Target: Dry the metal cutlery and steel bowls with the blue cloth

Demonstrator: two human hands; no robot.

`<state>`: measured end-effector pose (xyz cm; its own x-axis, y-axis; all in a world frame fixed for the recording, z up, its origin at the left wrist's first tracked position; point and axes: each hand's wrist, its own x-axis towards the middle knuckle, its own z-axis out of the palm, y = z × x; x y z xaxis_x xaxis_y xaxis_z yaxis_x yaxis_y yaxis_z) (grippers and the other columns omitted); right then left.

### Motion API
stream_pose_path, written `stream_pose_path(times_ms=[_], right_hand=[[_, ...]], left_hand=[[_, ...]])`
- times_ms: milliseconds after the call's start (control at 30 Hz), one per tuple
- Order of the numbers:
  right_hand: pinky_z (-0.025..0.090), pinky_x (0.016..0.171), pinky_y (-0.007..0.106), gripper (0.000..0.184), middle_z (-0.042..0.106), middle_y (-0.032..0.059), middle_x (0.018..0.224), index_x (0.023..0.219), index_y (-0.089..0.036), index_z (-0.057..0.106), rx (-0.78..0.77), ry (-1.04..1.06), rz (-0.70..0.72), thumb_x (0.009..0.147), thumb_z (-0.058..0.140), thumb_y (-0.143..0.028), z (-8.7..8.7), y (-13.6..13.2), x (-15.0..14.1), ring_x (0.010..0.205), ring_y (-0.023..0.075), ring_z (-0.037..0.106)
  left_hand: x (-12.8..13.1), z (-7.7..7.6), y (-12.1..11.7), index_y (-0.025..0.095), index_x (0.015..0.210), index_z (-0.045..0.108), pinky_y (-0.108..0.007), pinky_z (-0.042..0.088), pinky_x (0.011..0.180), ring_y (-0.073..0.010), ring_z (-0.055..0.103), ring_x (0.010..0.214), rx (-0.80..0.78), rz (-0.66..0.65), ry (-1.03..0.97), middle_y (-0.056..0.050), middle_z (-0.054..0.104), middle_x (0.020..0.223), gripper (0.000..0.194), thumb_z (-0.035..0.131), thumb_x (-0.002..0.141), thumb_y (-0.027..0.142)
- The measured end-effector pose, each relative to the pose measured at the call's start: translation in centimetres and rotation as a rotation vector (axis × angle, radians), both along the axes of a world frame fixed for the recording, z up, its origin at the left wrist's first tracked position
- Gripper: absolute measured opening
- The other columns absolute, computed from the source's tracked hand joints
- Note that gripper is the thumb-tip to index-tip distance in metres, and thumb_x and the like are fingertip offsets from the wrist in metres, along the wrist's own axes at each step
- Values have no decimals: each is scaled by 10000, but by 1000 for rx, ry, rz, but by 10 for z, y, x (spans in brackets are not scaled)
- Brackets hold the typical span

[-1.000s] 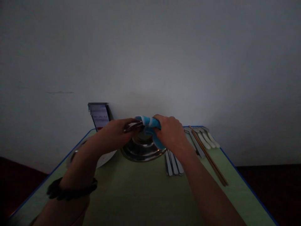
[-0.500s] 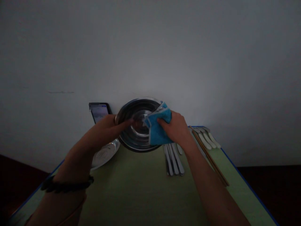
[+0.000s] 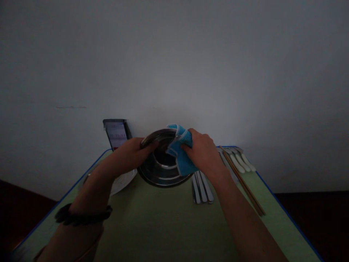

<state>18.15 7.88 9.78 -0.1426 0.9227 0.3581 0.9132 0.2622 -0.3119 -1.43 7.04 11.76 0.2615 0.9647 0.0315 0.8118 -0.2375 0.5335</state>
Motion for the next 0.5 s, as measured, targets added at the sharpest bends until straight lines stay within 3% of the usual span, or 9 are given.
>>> stream_pose_path(times_ms=[133, 300, 500], right_hand=[[421, 646, 343, 330, 655, 94, 873, 987, -180, 524, -32, 10, 41, 747, 567, -403, -1, -3, -2, 788, 254, 605], [447, 771, 343, 362, 643, 76, 1002, 999, -185, 591, -89, 126, 245, 767, 541, -459, -3, -5, -3, 899, 217, 590], [467, 791, 309, 355, 611, 22, 1152, 1160, -275, 547, -144, 202, 370, 811, 517, -333, -4, -2, 5, 924, 175, 605]], left_hand=[[-4, 4, -3, 151, 629, 600, -237, 379, 512, -155, 552, 569, -159, 0, 0, -41, 601, 593, 404, 389, 787, 457], [-20, 1, -2, 167, 575, 550, -229, 332, 447, -123, 473, 487, -310, 97, -23, 0, 541, 538, 335, 485, 712, 467], [-29, -10, 7, 161, 604, 563, -232, 337, 443, -131, 484, 495, -366, 76, -59, -10, 554, 556, 320, 502, 702, 459]])
